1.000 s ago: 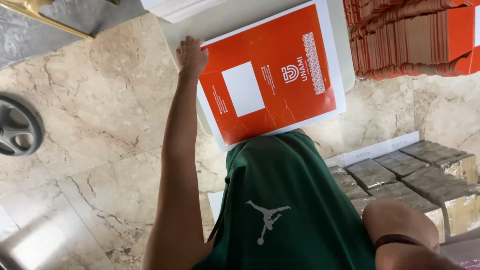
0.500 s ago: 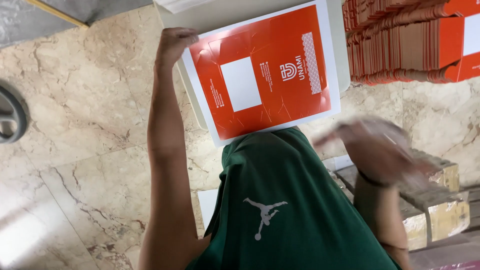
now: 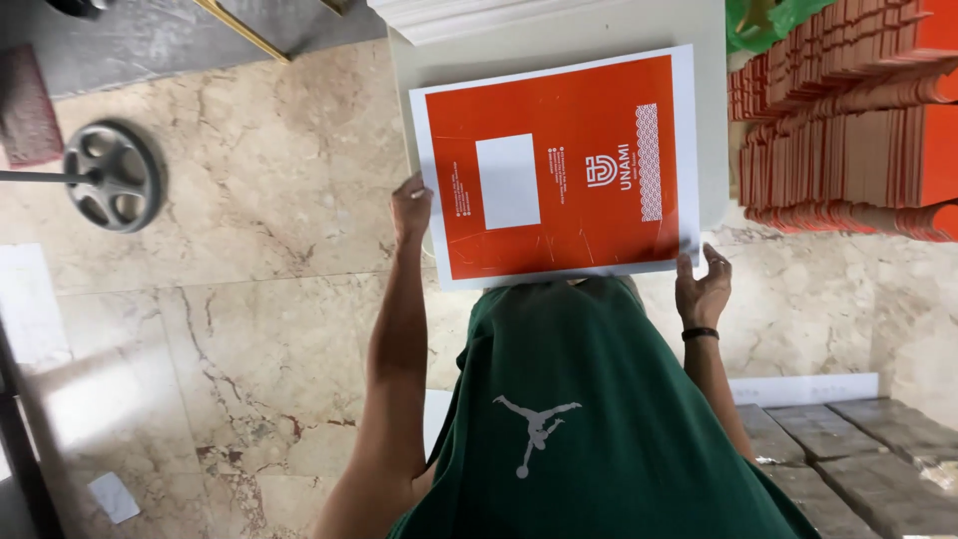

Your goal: A worker is efficiently sorting and stacking flat cardboard box templates into a container on an assembly line.

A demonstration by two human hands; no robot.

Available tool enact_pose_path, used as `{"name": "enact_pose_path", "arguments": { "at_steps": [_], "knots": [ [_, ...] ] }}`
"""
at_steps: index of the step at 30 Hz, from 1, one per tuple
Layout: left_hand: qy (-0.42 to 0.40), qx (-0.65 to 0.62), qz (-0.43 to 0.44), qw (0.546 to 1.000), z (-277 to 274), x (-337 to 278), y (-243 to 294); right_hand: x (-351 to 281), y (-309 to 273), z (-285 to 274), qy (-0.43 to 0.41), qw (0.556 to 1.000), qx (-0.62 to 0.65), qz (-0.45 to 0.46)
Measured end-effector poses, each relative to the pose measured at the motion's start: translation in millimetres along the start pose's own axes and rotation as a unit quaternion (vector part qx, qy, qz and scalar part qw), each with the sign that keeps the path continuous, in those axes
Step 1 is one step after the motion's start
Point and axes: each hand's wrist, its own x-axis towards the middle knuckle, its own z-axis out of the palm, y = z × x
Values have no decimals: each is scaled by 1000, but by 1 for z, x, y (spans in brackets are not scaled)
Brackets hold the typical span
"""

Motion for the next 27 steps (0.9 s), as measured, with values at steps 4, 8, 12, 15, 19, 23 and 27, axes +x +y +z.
{"name": "enact_pose_path", "arguments": {
  "at_steps": [4,8,12,15,19,23,27],
  "knots": [
    [33,30,-59,997,18,-3,-44,11,6,15,-46,995,-85,-40],
    [76,41,-58,995,22,-3,-37,3,-40,-9,-50,997,-60,-12],
    [108,34,-63,992,13,-14,-28,18,-27,-5,-92,992,-70,47],
    [97,48,-80,991,14,-3,-59,20,-28,-5,-117,988,-78,64],
    [16,-230,-70,970,-30,-62,36,29,-13,-3,-114,991,-51,55],
    [-74,-259,-146,952,-22,-110,1,33,-11,3,-93,994,-27,56],
    [-190,-274,-200,921,-9,-141,1,39,12,7,-65,996,-53,43]
  ]
}}
